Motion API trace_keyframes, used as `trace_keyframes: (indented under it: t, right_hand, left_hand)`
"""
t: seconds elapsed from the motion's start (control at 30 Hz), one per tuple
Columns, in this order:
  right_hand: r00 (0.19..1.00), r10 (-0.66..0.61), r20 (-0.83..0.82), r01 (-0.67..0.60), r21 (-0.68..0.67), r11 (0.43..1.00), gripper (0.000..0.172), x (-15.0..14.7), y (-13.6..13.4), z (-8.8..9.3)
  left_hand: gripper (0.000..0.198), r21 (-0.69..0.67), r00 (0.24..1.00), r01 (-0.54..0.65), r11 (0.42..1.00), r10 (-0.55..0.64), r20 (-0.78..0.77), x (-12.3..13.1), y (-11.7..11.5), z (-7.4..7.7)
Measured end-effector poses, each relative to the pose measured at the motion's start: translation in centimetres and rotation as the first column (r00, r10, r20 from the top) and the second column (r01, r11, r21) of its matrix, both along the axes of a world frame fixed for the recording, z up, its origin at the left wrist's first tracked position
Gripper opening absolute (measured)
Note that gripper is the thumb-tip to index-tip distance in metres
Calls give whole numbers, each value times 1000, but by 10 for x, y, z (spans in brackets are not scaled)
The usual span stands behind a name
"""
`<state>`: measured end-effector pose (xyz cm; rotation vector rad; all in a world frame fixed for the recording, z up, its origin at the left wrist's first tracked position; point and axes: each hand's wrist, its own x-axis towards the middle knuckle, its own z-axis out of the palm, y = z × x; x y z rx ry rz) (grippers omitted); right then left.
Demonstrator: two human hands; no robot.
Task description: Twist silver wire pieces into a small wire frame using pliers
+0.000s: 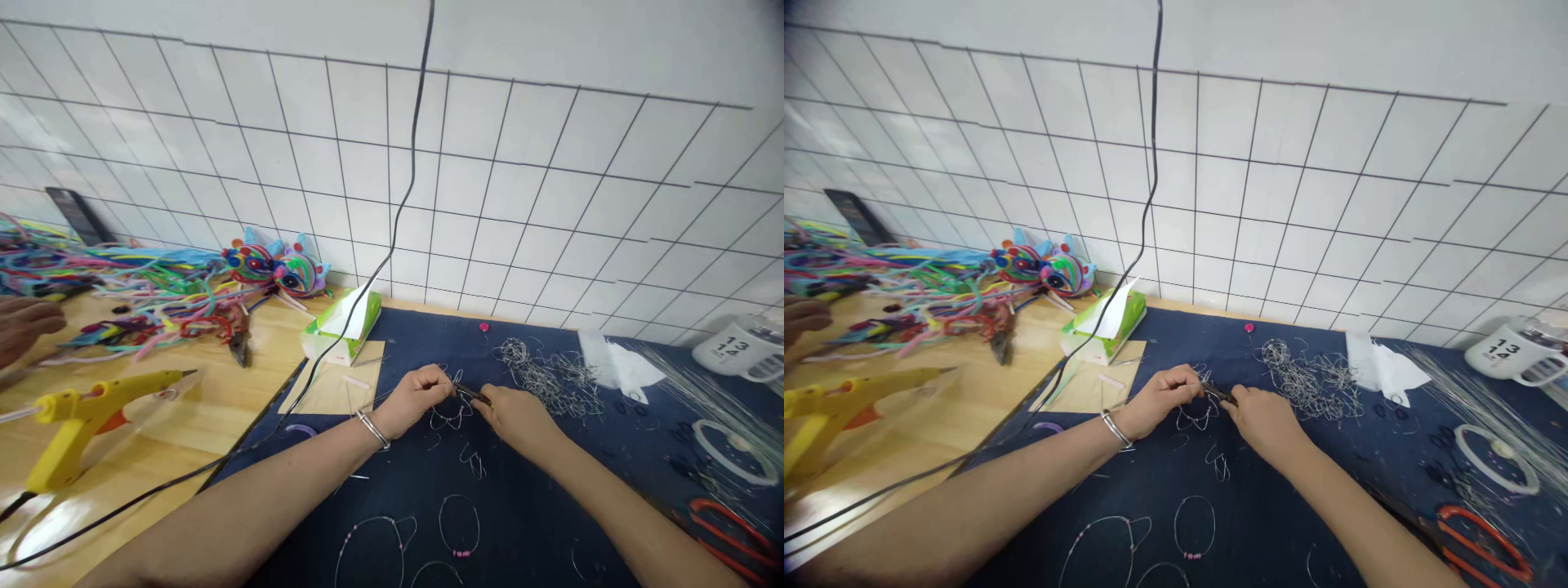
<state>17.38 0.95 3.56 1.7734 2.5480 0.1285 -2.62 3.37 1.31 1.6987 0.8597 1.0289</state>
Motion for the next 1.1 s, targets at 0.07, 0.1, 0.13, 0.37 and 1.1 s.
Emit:
trace_keyframes:
  t: [0.07, 0.1, 0.13, 0.37, 1.1]
  right_hand:
    - [1000, -2, 23, 1, 43, 999, 32, 0, -1, 1]
    - [999, -5, 36, 3, 59, 998, 33, 0, -1, 1]
    - [999, -8, 48, 5, 70, 998, 33, 1, -1, 1]
    - [997, 0, 82, -8, 94, 996, 32, 3, 0, 0]
    - [994, -32, -104, 17, -141, 990, 39, 0, 3, -4]
  left_hand:
    - [20, 29, 1000, -13, 999, 14, -21, 0, 0, 1]
    - [19, 39, 999, -18, 999, 19, -29, 0, 0, 1]
    - [19, 48, 999, -19, 999, 21, -36, 0, 0, 1]
    - [18, 60, 998, 10, 998, -6, -62, 0, 2, -2]
    - [21, -211, 978, 87, 974, -44, 203, 2, -1, -1]
